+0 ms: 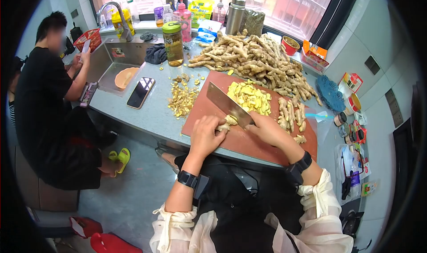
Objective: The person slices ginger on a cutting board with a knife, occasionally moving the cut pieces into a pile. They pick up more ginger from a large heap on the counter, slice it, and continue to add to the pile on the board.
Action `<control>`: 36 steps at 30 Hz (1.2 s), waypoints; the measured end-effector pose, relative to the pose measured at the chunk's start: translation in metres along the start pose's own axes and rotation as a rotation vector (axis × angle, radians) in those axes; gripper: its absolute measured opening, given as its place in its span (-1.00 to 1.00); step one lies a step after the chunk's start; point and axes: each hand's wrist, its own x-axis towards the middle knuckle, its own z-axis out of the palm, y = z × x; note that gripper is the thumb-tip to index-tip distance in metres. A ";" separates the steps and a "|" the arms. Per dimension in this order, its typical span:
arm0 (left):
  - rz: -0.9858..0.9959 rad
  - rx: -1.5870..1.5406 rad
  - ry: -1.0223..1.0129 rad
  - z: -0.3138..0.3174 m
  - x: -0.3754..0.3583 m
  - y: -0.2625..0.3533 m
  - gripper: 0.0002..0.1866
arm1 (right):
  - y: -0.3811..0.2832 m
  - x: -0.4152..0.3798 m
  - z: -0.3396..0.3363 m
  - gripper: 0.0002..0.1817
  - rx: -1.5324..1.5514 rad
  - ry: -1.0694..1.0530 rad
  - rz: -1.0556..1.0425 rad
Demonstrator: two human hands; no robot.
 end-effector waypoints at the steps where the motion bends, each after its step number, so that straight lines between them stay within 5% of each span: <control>1: 0.000 0.001 0.004 0.001 0.000 -0.001 -0.78 | 0.001 -0.006 -0.003 -0.64 -0.003 0.000 -0.003; 36: 0.009 -0.009 0.000 -0.001 0.002 0.001 -0.76 | -0.016 -0.008 -0.023 -0.58 -0.079 -0.102 0.033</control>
